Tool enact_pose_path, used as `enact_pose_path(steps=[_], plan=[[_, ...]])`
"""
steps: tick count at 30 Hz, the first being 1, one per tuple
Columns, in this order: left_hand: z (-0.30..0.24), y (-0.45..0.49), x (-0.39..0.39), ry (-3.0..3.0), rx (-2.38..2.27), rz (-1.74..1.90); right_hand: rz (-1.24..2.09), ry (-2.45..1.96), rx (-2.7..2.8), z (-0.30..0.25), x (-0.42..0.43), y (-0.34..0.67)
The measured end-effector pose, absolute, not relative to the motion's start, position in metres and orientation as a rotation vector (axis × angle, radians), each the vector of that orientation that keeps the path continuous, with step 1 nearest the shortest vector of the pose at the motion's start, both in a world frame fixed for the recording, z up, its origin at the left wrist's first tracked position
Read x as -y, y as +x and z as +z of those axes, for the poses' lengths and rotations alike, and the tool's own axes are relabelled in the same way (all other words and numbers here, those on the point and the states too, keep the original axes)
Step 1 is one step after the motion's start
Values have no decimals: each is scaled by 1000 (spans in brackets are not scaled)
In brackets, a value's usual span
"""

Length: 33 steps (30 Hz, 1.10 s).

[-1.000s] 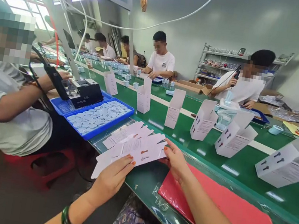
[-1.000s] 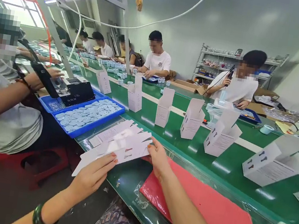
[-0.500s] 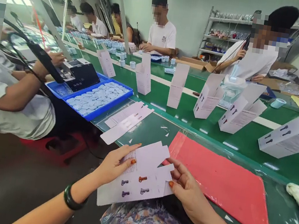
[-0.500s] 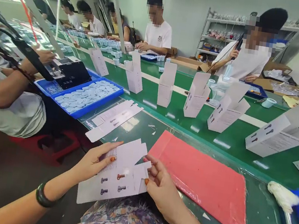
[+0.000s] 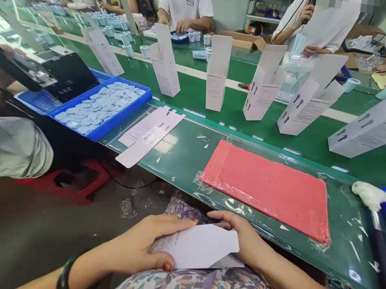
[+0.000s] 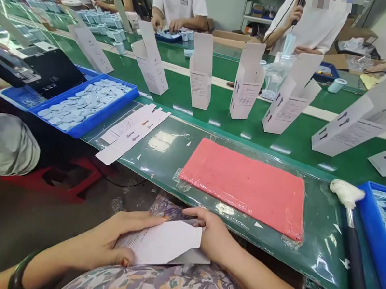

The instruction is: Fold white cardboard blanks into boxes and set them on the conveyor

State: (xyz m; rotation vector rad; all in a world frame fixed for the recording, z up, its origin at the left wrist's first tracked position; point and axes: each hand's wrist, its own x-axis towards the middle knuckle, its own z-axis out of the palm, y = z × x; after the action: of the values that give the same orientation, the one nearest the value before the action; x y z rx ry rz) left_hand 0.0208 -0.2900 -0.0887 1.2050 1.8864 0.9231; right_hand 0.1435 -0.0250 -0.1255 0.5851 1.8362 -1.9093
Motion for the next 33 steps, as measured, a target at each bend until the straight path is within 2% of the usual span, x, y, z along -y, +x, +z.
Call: enact_pose_path(steps=[4, 7, 10, 11, 13, 15, 16, 18, 23, 28, 30, 33], plan=[[-80, 21, 284, 1000, -1967, 836, -2024, 761, -1691, -112, 23, 134], [-70, 14, 274, 772, -2088, 1037, -2312, 761, -1603, -81, 20, 120], [-57, 6, 265, 717, -2178, 1348, -2584, 429, -2245, -52, 23, 111], [-54, 3, 263, 760, -2222, 1414, -2543, 197, -2616, -47, 26, 108], [-50, -1, 260, 890, -2352, 1478, -2203, -357, -3243, -42, 36, 104], [-49, -4, 259, 1021, -2498, 1470, -1877, -754, -3522, -42, 45, 99], [-50, -4, 259, 1078, -2571, 1456, -1836, -839, -3556, -44, 49, 96], [-53, -3, 258, 1194, -2715, 1414, -1974, -849, -3478, -48, 53, 91], [-59, 0, 250, 1573, -3011, 1238, -2472, -464, -3013, -57, 53, 86], [-64, -5, 237, 1820, -3015, 1189, -2471, -83, -2922, -59, 43, 84], [-62, -5, 233, 1880, -2931, 1249, -2443, -162, -2880, -58, 37, 82], [-57, -4, 228, 1903, -2748, 1348, -2579, -357, -2650, -57, 34, 79]])
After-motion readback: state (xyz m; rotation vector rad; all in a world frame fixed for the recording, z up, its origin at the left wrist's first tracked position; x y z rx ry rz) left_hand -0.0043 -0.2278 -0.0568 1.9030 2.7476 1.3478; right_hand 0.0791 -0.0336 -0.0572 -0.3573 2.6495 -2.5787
